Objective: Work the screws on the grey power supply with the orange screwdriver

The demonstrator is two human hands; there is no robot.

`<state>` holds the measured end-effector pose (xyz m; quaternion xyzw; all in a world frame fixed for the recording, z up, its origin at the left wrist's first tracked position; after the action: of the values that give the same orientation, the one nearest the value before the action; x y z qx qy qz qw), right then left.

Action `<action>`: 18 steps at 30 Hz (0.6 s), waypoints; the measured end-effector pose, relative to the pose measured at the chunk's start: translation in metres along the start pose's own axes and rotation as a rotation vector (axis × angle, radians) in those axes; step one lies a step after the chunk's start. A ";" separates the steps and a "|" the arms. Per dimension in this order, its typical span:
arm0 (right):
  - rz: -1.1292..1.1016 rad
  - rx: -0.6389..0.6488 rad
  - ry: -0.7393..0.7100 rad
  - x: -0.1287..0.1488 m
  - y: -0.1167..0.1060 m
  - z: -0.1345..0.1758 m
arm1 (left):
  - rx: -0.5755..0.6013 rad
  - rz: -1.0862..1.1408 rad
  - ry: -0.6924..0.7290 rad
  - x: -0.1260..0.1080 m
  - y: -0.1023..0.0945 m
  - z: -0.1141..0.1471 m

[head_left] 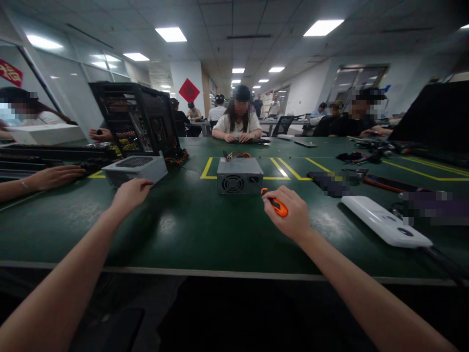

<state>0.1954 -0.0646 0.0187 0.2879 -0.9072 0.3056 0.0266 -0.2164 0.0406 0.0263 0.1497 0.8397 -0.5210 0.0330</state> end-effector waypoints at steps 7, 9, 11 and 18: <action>0.050 0.028 -0.001 0.002 0.005 -0.001 | 0.096 -0.125 0.282 -0.026 0.029 0.000; 0.060 0.038 -0.001 0.001 0.005 0.000 | 0.147 -0.037 0.446 -0.078 0.038 -0.004; 0.066 0.045 0.007 0.000 0.005 0.001 | 0.190 -0.020 0.538 -0.128 0.045 -0.007; 0.065 0.058 0.004 0.003 0.002 0.000 | 0.161 -0.228 0.643 -0.209 0.069 -0.003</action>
<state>0.1921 -0.0643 0.0183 0.2581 -0.9069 0.3329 0.0103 0.0028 0.0267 0.0120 0.2137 0.7746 -0.5121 -0.3035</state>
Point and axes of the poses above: each hand's wrist, its own z-axis away from the middle knuckle, its own y-axis out of the palm, x = y × z, the point moved 2 cm from there along -z, towards the middle knuckle, and after that the axes turned 5 degrees about y, right-handed, at the moved point
